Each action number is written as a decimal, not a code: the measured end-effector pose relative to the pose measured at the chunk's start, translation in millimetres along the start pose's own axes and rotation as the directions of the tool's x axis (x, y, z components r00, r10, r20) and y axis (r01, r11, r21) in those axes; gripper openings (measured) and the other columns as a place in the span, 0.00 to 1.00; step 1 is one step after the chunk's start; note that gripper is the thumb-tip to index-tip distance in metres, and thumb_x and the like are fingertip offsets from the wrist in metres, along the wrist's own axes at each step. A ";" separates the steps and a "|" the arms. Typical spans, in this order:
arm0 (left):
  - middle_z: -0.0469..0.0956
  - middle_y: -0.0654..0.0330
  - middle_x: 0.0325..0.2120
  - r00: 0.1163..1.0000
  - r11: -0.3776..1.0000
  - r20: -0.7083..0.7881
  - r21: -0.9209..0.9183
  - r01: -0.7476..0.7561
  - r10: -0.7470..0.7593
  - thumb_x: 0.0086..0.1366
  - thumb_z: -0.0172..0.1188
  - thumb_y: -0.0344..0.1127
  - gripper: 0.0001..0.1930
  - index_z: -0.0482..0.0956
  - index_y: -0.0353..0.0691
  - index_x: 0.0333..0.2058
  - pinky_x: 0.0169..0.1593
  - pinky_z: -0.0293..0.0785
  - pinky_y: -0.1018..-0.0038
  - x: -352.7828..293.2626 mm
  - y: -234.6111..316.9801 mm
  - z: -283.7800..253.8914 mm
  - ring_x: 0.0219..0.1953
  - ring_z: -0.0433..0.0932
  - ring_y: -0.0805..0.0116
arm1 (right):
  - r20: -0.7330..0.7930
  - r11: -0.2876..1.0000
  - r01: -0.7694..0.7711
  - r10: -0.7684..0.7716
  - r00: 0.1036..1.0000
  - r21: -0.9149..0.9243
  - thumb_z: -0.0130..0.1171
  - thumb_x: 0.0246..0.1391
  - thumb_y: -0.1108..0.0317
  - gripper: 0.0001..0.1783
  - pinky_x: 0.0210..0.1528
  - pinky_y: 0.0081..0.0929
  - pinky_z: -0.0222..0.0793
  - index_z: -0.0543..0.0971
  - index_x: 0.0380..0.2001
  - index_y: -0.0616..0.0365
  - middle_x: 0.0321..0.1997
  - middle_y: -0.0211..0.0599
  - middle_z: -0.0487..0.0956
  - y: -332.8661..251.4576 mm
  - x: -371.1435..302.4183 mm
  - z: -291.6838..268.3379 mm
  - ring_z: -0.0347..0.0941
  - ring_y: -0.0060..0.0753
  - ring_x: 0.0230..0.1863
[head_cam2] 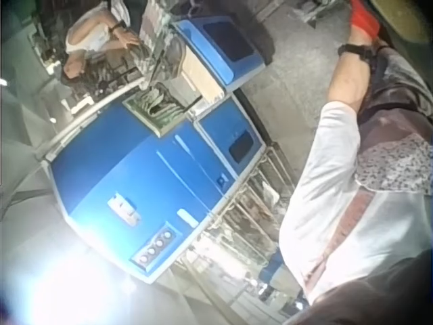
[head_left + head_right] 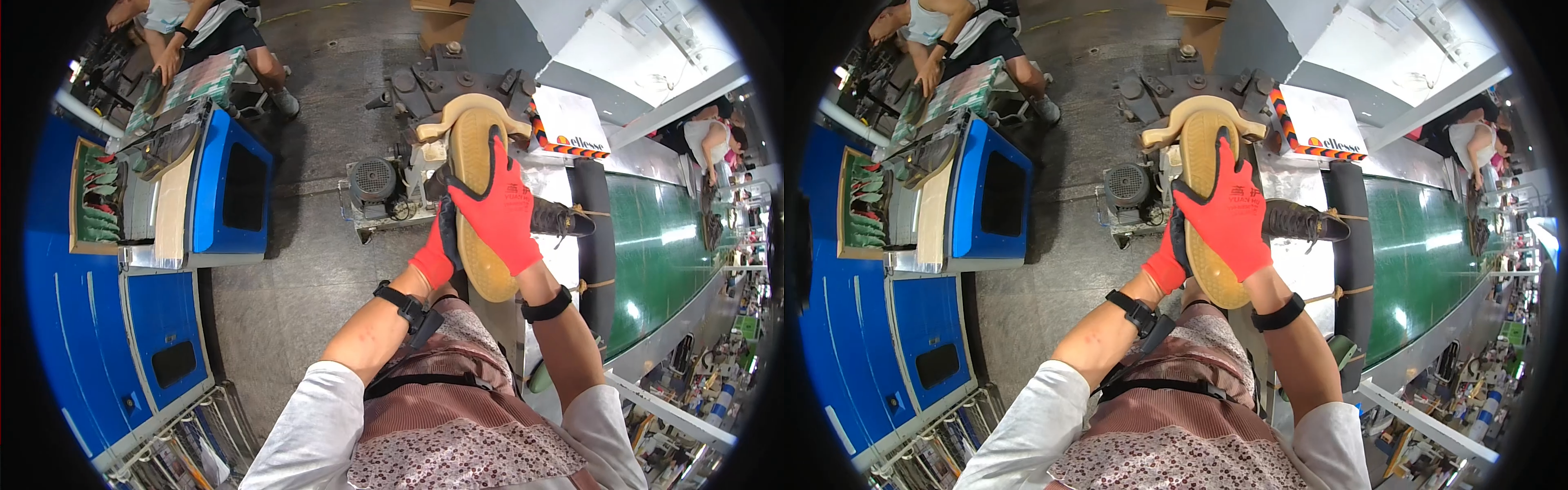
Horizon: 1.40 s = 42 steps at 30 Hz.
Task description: Transfer shoe lasts and shoes between conveyor belts and processing machinery in a factory.
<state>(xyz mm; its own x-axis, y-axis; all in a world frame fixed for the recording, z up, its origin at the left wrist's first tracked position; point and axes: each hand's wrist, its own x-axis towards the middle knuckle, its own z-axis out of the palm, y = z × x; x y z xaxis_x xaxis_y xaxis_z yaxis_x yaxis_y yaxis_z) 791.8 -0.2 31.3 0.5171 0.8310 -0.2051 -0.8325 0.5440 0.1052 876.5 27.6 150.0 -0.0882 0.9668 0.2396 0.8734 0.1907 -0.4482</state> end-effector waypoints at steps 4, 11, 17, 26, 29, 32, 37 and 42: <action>0.69 0.54 0.64 0.981 0.958 0.194 -0.280 0.058 -0.003 0.69 0.47 0.68 0.40 0.62 0.46 0.69 0.66 0.67 0.56 -0.2 -5.5 13.2 0.63 0.71 0.53 | -0.103 0.995 0.045 -0.035 0.994 0.088 0.74 0.43 0.51 0.55 0.54 0.46 0.72 0.58 0.70 0.60 0.59 0.58 0.71 -2.6 -9.5 -3.6 0.73 0.59 0.56; 0.69 0.55 0.64 0.982 0.959 0.177 -0.259 0.115 -0.070 0.70 0.47 0.68 0.39 0.62 0.47 0.69 0.68 0.65 0.57 -14.7 -3.7 22.0 0.63 0.70 0.55 | -0.162 0.996 0.021 -0.007 0.987 0.085 0.75 0.42 0.53 0.55 0.53 0.46 0.73 0.59 0.69 0.62 0.60 0.58 0.70 -15.2 -19.5 -7.5 0.73 0.60 0.56; 0.68 0.57 0.66 0.986 0.983 -0.089 -0.131 0.127 -0.139 0.73 0.36 0.67 0.38 0.61 0.45 0.69 0.70 0.61 0.59 -72.0 -3.8 12.6 0.65 0.69 0.58 | -0.206 0.994 0.097 -0.086 0.975 0.046 0.72 0.48 0.50 0.56 0.54 0.49 0.74 0.54 0.72 0.61 0.64 0.64 0.66 -29.2 -81.8 -31.2 0.73 0.63 0.56; 0.74 0.57 0.57 0.939 0.620 -0.319 0.714 0.326 -0.126 0.77 0.47 0.46 0.24 0.67 0.38 0.63 0.61 0.70 0.68 -196.6 122.6 -29.5 0.59 0.72 0.67 | 0.460 -0.329 -0.382 0.204 0.864 0.863 0.54 0.67 0.46 0.31 0.57 0.33 0.72 0.69 0.63 0.55 0.52 0.33 0.77 -5.5 -22.9 70.3 0.74 0.31 0.53; 0.80 0.60 0.39 0.918 0.213 -0.396 0.899 0.382 0.025 0.60 0.66 0.32 0.18 0.76 0.33 0.48 0.50 0.75 0.72 -223.4 139.4 -8.4 0.43 0.79 0.69 | 0.546 -0.612 -0.358 0.148 0.824 0.706 0.63 0.60 0.46 0.32 0.56 0.33 0.72 0.69 0.61 0.49 0.52 0.31 0.78 -25.0 -7.4 81.3 0.75 0.30 0.51; 0.80 0.58 0.45 0.884 0.204 -0.430 0.863 0.462 -0.183 0.51 0.75 0.30 0.34 0.72 0.32 0.57 0.52 0.75 0.69 -201.5 124.5 -2.6 0.48 0.79 0.67 | 0.631 -0.642 -0.444 0.080 0.772 0.625 0.67 0.58 0.57 0.35 0.58 0.34 0.71 0.66 0.65 0.54 0.55 0.34 0.75 -5.2 -19.6 29.5 0.72 0.31 0.54; 0.82 0.48 0.43 0.953 -0.729 -0.248 0.683 0.045 -0.173 0.44 0.78 0.47 0.44 0.71 0.35 0.59 0.55 0.74 0.58 -104.2 46.9 -0.9 0.47 0.80 0.45 | 0.060 0.554 -0.156 0.188 0.980 0.818 0.78 0.39 0.58 0.66 0.74 0.36 0.50 0.48 0.74 0.64 0.73 0.47 0.59 103.4 -108.0 -75.5 0.53 0.38 0.74; 0.67 0.41 0.61 0.944 -0.724 0.076 0.623 -0.296 -0.321 0.43 0.77 0.51 0.53 0.61 0.48 0.67 0.61 0.69 0.53 24.0 -70.3 36.9 0.60 0.71 0.40 | -0.417 0.745 -0.420 0.648 0.637 0.518 0.80 0.34 0.67 0.58 0.61 0.35 0.69 0.58 0.68 0.64 0.63 0.47 0.73 207.9 -248.6 -166.8 0.72 0.40 0.61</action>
<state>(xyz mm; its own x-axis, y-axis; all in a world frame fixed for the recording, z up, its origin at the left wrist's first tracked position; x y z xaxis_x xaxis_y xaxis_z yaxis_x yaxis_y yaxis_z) 870.1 -14.2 54.9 0.7702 0.6190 -0.1537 0.5738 -0.5672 0.5908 1159.9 -201.4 140.9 0.7098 0.6688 0.2210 0.4400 -0.1760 -0.8806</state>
